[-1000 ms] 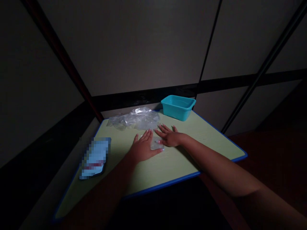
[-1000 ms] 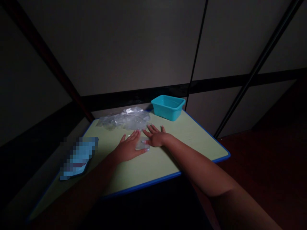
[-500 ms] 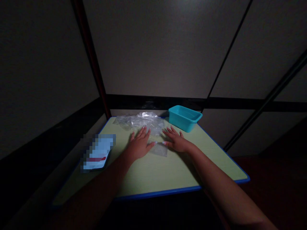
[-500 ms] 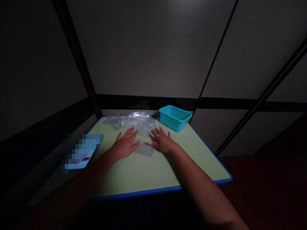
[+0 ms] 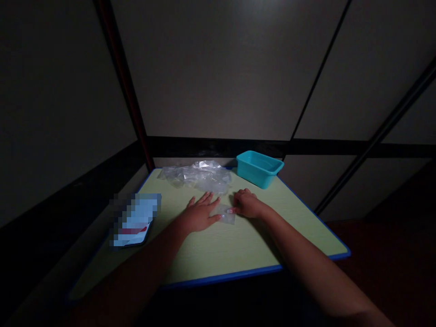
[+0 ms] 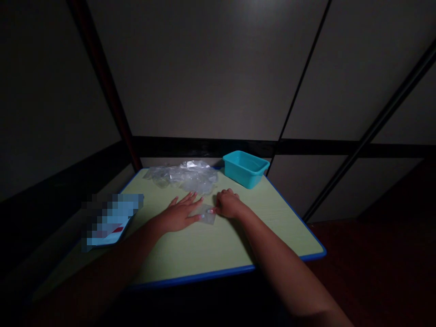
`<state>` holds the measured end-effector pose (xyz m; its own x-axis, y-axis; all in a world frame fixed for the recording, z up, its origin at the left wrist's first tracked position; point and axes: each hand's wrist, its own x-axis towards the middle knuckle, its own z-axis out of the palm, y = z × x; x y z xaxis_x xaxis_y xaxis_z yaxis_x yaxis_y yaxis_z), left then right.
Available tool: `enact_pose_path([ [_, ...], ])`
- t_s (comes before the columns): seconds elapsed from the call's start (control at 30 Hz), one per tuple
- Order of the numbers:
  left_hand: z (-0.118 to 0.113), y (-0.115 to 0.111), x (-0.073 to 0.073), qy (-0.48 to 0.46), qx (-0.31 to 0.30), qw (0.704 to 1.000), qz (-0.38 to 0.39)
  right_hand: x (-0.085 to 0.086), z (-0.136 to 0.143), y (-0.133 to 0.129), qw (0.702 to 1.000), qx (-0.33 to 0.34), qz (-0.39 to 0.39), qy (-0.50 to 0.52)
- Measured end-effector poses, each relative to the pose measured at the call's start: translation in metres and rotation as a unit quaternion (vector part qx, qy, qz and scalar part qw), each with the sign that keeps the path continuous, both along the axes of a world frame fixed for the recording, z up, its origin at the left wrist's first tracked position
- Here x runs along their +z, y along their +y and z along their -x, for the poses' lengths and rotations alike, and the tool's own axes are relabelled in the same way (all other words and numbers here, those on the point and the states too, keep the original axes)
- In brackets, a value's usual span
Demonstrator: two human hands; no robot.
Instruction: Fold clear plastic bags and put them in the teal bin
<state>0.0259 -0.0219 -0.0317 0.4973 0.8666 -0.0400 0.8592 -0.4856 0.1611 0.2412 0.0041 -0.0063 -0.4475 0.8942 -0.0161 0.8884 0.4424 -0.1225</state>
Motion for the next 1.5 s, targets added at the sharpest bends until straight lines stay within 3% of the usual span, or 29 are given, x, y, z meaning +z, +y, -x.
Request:
enact_pose_path([
  [0.43,-0.001,0.0,0.001,-0.005,0.002,1.0,0.003,-0.006,0.006,0.004,1.0,0.007,0.011,0.017],
  [0.57,-0.002,0.0,0.0,-0.006,0.006,1.0,0.001,-0.007,0.005,0.004,0.991,0.029,0.066,0.11],
  [0.77,-0.002,0.001,0.0,-0.003,0.007,1.0,0.005,-0.015,0.008,0.005,0.95,0.033,0.123,0.286],
  [1.0,-0.002,0.001,0.001,-0.011,0.011,1.0,-0.026,-0.013,0.011,0.003,0.962,0.04,0.029,0.269],
  [1.13,-0.002,0.002,0.011,-0.067,0.026,0.995,-0.072,-0.002,0.012,-0.006,0.958,0.107,-0.01,0.265],
  [1.33,-0.004,0.005,0.02,-0.182,-0.074,0.98,-0.024,0.015,0.014,-0.021,0.934,0.199,0.037,0.296],
  [1.43,-0.008,0.008,0.017,-0.278,-0.108,0.954,0.023,0.017,0.015,-0.024,0.905,0.224,0.085,0.351],
  [1.5,-0.01,0.009,0.015,-0.344,-0.119,0.931,0.04,0.018,0.015,-0.024,0.871,0.247,0.132,0.404],
])
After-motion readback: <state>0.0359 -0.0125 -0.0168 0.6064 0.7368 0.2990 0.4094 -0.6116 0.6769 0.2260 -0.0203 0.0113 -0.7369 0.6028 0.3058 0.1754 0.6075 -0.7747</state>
